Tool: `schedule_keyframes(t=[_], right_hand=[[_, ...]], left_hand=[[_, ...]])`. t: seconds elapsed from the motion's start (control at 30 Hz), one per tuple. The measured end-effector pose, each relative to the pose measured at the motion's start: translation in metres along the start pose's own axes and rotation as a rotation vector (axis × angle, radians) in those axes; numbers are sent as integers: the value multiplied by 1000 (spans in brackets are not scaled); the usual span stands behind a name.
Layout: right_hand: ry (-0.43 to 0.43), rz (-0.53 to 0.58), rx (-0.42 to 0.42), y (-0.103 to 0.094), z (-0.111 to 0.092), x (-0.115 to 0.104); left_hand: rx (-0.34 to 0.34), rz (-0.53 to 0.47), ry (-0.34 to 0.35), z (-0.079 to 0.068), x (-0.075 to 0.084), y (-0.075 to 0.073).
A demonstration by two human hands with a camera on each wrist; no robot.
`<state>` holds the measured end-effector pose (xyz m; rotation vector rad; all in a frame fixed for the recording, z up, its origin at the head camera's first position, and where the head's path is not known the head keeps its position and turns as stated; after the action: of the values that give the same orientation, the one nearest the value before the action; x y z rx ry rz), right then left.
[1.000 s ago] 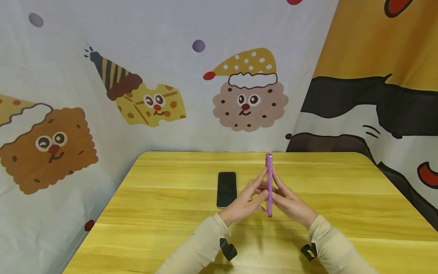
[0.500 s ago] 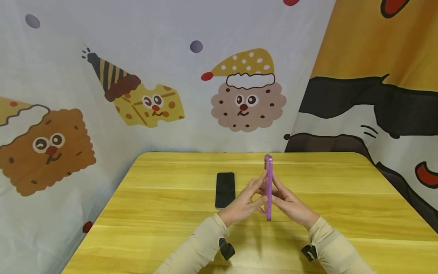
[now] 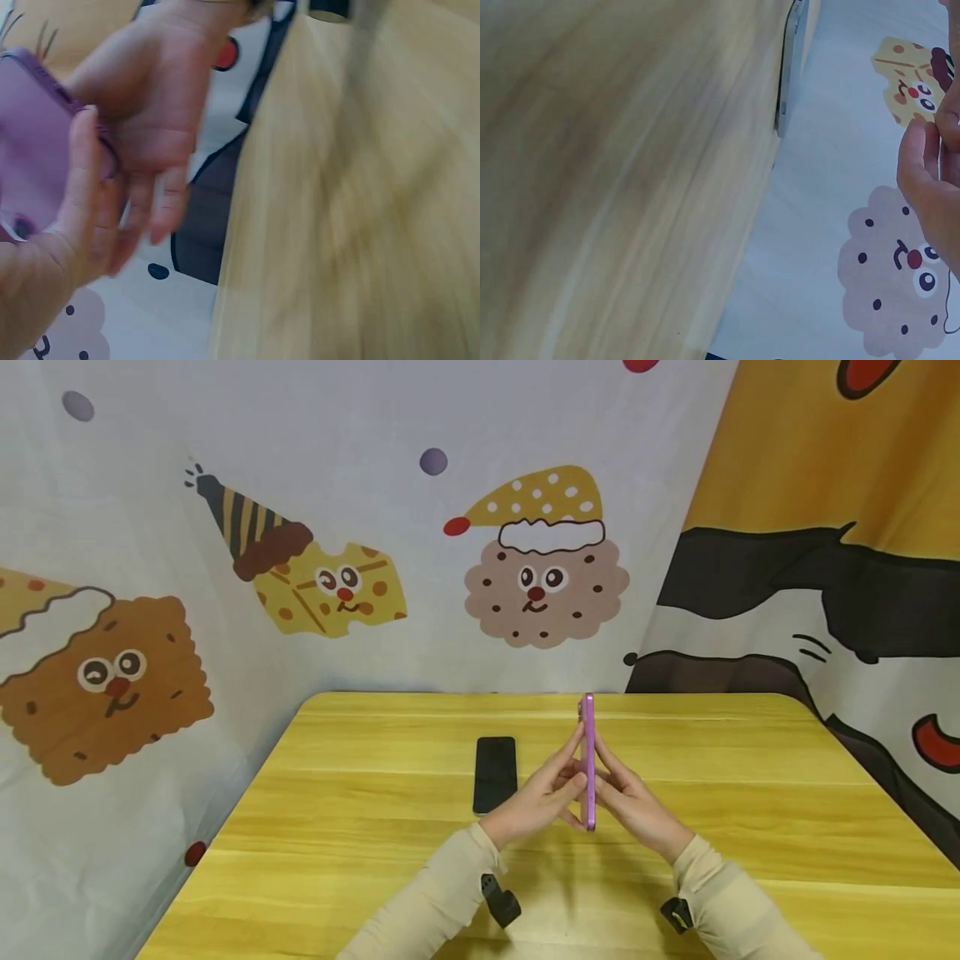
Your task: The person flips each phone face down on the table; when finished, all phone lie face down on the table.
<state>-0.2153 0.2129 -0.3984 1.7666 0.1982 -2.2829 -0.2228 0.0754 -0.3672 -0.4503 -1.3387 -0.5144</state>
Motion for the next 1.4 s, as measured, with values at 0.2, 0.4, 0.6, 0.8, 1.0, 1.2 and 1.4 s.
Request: schedule_keyframes(t=[0.2,0.4,0.6,0.8,1.0,1.2,1.4], right_hand=[[150,0,114,1,4,7],[404,-5,182,7,7,8],[513,12,196,12,9,7],[481,-3,174,12,9,5],[393,-46,156,11,6,0],[233,-108,126,10,4,-8],[-20,-208,11,10,-3,-17]], left_hand=[[58,-95,-229,13,-20,-6],[199,-108,-358,19,-34,-10],[248,-141,-410,19,-37,-10],[243,-130,-398,18,-36,-12],[183,-111,-322,16,-32,-14],[60,-120,-143,12,-29,-13],[-90,74,90,5,-17,-13]])
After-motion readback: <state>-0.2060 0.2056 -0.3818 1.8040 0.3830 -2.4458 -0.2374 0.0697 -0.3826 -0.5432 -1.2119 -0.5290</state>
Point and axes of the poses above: each hand's wrist, its own z-axis towards the middle knuckle, its own y-axis out of the palm, x = y × z, the point moved 4 cm from there along z, towards the middle knuckle, and after that the axes turned 15 degrees about x, right-handed, at the moved point
